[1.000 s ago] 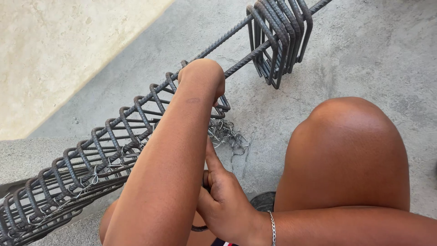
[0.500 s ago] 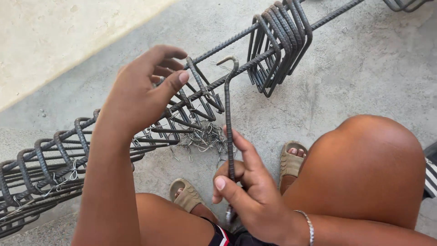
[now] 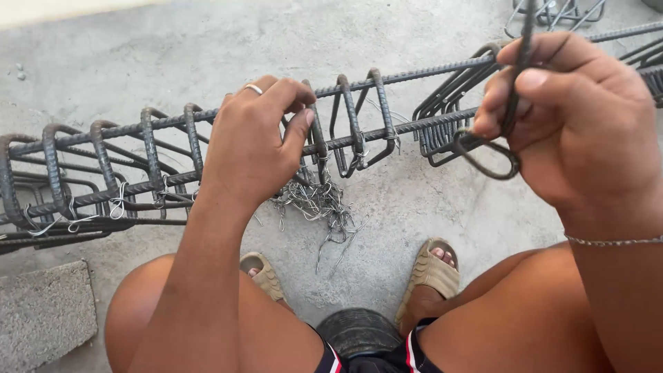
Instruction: Tying rebar intersections together using wire and a manual twisting tool
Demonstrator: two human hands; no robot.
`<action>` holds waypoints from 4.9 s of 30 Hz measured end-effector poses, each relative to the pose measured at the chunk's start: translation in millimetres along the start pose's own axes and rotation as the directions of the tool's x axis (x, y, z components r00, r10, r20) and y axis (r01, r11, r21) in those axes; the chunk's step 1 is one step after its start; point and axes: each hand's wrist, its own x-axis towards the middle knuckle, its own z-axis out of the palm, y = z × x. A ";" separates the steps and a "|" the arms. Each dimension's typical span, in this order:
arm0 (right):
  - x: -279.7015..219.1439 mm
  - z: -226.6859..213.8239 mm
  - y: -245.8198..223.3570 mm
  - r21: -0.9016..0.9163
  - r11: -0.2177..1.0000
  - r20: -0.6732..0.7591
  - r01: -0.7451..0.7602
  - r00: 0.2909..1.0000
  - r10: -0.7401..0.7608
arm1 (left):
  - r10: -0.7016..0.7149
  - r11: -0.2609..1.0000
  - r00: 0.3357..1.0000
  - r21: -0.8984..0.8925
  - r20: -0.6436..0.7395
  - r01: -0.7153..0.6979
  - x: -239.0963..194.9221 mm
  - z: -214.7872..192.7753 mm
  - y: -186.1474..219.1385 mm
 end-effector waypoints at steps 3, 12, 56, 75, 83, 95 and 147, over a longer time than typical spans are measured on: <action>19.5 12.3 11.6 0.184 0.978 -0.024 0.096 0.995 -0.093 | 0.001 1.000 1.000 -0.006 -0.017 -0.001 6.6 3.3 -1.5; 51.8 27.8 26.4 -0.017 0.932 0.223 0.362 0.910 -0.349 | 0.013 0.997 1.000 0.082 0.017 -0.015 18.2 29.1 -10.5; 68.8 25.4 42.2 -0.821 0.560 0.082 -0.113 0.947 0.311 | -0.051 0.931 0.941 0.357 0.334 -0.077 28.4 94.6 5.5; 94.8 37.0 58.4 -0.793 0.573 0.066 -0.205 0.907 0.416 | -0.038 0.928 0.961 0.365 0.275 -0.068 24.1 99.5 4.1; 98.5 44.9 61.8 -0.898 0.434 0.113 -0.074 0.914 0.389 | -0.044 0.933 0.958 0.356 0.282 -0.062 24.9 96.9 5.7; 98.1 20.9 43.2 -0.739 0.661 0.068 -0.128 0.963 0.262 | -0.091 0.988 0.951 0.144 0.296 0.050 32.5 70.5 -5.0; 103.9 30.3 94.9 -0.378 0.899 0.136 -0.222 0.947 0.291 | -0.148 0.976 0.894 0.206 0.424 0.065 34.9 57.2 -13.8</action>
